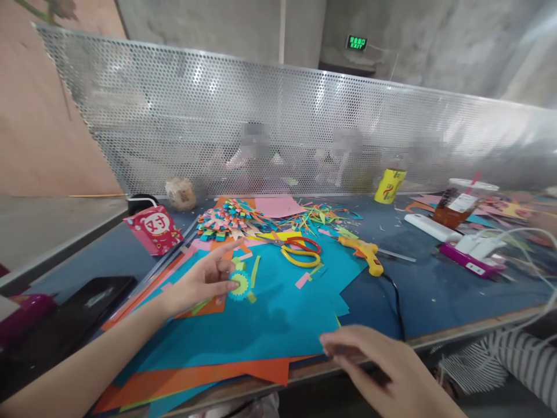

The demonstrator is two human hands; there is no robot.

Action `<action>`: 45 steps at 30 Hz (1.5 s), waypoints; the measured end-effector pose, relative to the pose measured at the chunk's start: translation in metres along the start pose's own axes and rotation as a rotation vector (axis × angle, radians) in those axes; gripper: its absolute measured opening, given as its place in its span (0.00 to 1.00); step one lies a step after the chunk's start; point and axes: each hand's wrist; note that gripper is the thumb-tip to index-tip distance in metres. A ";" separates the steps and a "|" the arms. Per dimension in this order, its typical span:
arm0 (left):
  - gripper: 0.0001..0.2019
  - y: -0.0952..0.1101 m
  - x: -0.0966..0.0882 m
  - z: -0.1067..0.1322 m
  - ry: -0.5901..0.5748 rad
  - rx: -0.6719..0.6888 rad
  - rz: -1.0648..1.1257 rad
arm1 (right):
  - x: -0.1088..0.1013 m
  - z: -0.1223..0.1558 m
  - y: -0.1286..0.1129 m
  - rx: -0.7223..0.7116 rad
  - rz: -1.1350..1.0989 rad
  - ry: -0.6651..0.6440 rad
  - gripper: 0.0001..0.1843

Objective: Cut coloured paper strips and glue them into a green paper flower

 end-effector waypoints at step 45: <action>0.22 0.005 0.020 0.011 0.014 0.569 -0.958 | 0.038 -0.112 -0.063 0.347 -1.096 -0.471 0.10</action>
Point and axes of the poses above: each hand's wrist, its own z-axis away from the middle knuckle, its own x-axis out of the palm, y = z × x, and after that the axes turned 11 degrees about x, right-handed
